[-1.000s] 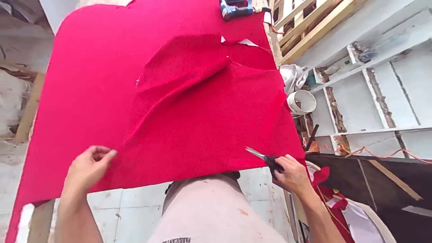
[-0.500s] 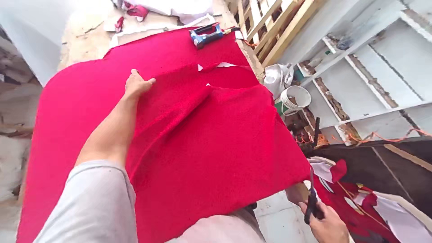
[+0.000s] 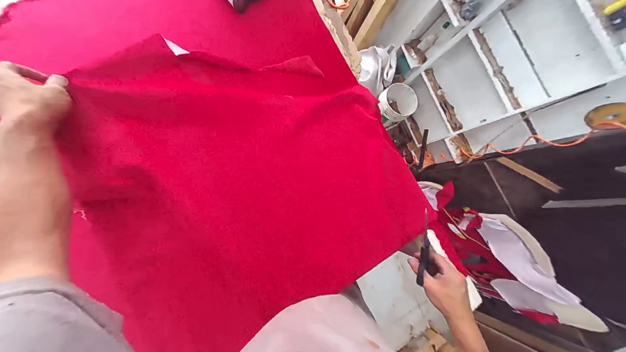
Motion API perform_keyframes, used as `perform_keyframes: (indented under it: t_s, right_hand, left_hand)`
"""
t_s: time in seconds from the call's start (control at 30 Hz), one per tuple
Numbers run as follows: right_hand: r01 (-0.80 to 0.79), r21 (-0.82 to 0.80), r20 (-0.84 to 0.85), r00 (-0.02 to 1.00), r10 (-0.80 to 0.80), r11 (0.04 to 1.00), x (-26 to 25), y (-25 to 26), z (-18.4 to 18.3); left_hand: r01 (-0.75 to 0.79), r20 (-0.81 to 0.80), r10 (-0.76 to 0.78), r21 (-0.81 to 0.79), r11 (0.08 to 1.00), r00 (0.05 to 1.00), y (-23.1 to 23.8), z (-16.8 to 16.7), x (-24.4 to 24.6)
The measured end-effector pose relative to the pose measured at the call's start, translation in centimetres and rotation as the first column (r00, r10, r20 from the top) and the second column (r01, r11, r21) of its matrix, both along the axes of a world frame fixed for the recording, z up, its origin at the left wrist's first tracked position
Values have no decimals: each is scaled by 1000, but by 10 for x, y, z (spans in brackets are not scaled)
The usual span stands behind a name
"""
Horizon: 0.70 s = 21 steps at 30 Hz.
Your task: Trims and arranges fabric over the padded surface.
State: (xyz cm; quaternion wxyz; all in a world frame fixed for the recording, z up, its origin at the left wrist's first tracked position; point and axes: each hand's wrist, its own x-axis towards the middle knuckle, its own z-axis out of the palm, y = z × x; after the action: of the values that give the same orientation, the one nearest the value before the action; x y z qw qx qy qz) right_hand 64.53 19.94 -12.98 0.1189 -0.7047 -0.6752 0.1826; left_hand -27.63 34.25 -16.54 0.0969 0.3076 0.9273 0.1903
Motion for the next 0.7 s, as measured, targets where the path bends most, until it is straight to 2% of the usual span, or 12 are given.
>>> perform_keyframes:
  t_s: [0.07, 0.13, 0.2, 0.23, 0.3, 0.37, 0.47, 0.57, 0.63, 0.7]
  right_hand:
    - [13, -10, -52, 999, -14, 1000, -3, 5, 6]
    - [40, -17, -100, 994, -42, 999, 0, 9, 15]
    - [56, -15, -158, 986, -58, 998, 0, 16, 23]
    - [54, -5, -190, 980, -54, 999, 0, 20, 26]
    - [41, 6, -269, 962, -38, 999, -4, 27, 27]
    - [-17, 10, -314, 949, 19, 1000, -11, 33, 22]
    - [-120, -11, -313, 943, 110, 993, -33, 36, 19]
    - [-200, -41, -314, 933, 177, 979, -55, 26, 22]
    - [-239, -37, -329, 920, 214, 970, -62, 11, 24]
    - [-236, -37, -338, 918, 210, 971, -65, -11, 23]
  left_hand:
    - [-88, 158, 75, 72, 994, 985, -26, 5, 22]
    - [-181, 343, 133, 112, 977, 930, -66, 46, 89]
    - [-274, 533, 228, 6, 962, 815, -104, 88, 147]
    - [-234, 578, 208, -30, 972, 789, -130, 91, 156]
    - [-127, 671, 91, 6, 992, 736, -183, 70, 148]
    - [-128, 677, 58, 54, 990, 734, -220, 60, 153]
    - [-324, 592, 149, 202, 924, 792, -243, 57, 156]
    - [-435, 711, 166, 213, 875, 683, -260, 64, 164]
    - [-395, 736, 161, 155, 906, 657, -274, 62, 179]
    - [-262, 712, 119, 94, 960, 692, -290, 63, 204]
